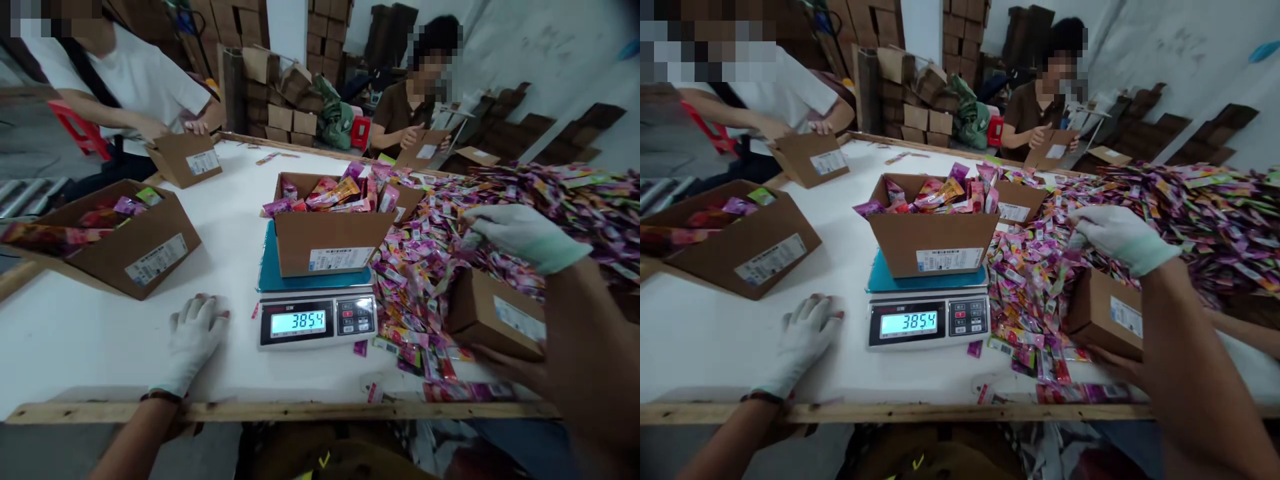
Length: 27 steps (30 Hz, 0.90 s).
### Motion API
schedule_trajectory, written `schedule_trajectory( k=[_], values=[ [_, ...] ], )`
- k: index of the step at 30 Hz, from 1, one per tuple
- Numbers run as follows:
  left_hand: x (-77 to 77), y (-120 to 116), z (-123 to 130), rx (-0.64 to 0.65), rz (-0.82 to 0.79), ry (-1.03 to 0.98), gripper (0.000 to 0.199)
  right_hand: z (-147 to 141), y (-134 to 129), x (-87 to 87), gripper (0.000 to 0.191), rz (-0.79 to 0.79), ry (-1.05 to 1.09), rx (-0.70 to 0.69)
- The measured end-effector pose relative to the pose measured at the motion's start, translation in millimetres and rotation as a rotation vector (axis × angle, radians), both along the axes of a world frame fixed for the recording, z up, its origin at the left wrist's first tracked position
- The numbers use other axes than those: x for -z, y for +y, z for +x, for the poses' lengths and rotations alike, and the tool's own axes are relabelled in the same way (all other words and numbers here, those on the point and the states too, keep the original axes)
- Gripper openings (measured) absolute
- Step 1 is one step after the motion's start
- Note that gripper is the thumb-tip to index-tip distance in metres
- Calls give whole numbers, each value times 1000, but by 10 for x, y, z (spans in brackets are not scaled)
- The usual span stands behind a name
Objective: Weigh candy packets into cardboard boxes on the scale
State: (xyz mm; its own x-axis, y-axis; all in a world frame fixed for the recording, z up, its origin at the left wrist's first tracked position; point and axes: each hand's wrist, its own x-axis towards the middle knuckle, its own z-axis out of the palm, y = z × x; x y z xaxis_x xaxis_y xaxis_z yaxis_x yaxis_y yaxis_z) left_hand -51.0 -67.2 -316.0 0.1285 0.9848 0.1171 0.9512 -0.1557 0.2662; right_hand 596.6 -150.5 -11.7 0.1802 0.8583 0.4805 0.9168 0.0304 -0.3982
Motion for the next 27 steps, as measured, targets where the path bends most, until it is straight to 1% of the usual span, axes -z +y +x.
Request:
schedule_trajectory(
  k=[1, 3, 5, 7, 8, 9, 10, 11, 12, 13, 14, 15, 16, 17, 18, 20, 21, 22, 23, 24, 25, 26, 27],
  values=[
    [-5, -3, 5, 1, 1, 4, 63, -63, 39, -8, 12, -7, 6, -41],
    [-15, -10, 15, -1, 4, 9, 64, -311, 126, -115, 15, 32, 64, -134],
    [-31, -14, 22, 0, 6, 14, 67, -706, 238, -294, 11, 171, 171, -203],
    [-52, -15, 22, -8, -5, 19, 70, -1182, 402, -477, 7, 308, 332, -268],
    [-63, -15, 19, -12, -13, 21, 71, -1416, 504, -554, 7, 335, 427, -311],
    [-72, -14, 13, -15, -22, 21, 73, -1623, 616, -616, 5, 329, 523, -352],
    [-79, -13, 4, -16, -29, 21, 73, -1788, 731, -662, 4, 270, 597, -393],
    [-83, -12, -6, -16, -30, 20, 73, -1896, 841, -690, 11, 195, 640, -425],
    [-83, -10, -17, -17, -24, 17, 71, -1938, 937, -696, 20, 145, 646, -443],
    [-80, -8, -27, -16, -14, 11, 69, -1912, 1008, -676, 29, 121, 616, -444],
    [-74, -4, -37, -13, -3, 3, 67, -1823, 1048, -624, 37, 137, 561, -429],
    [-66, 1, -45, -12, 6, -10, 65, -1681, 1050, -534, 40, 182, 498, -398],
    [-57, 6, -50, -11, 13, -26, 62, -1505, 1013, -403, 40, 216, 436, -350],
    [-47, 13, -54, -8, 18, -46, 60, -1313, 937, -228, 35, 205, 376, -282],
    [-38, 19, -54, -4, 25, -66, 58, -1128, 826, -11, 27, 138, 317, -206],
    [-24, 26, -50, -7, 39, -95, 54, -841, 529, 527, 12, -96, 194, -33],
    [-21, 25, -46, -8, 39, -98, 52, -756, 362, 824, 15, -245, 119, 20],
    [-21, 21, -40, -8, 34, -95, 52, -709, 196, 1118, 24, -324, 97, 30],
    [-25, 12, -33, -7, 27, -86, 52, -691, 41, 1391, 31, -373, 88, 27],
    [-31, 2, -26, -7, 20, -73, 53, -690, -95, 1627, 36, -396, 79, 28],
    [-39, -10, -19, -3, 13, -59, 55, -693, -205, 1812, 38, -395, 78, 28],
    [-48, -22, -12, 0, 11, -47, 56, -688, -285, 1938, 37, -383, 77, 28],
    [-57, -32, -5, -1, 9, -37, 56, -669, -334, 1999, 35, -361, 78, 30]
  ],
)
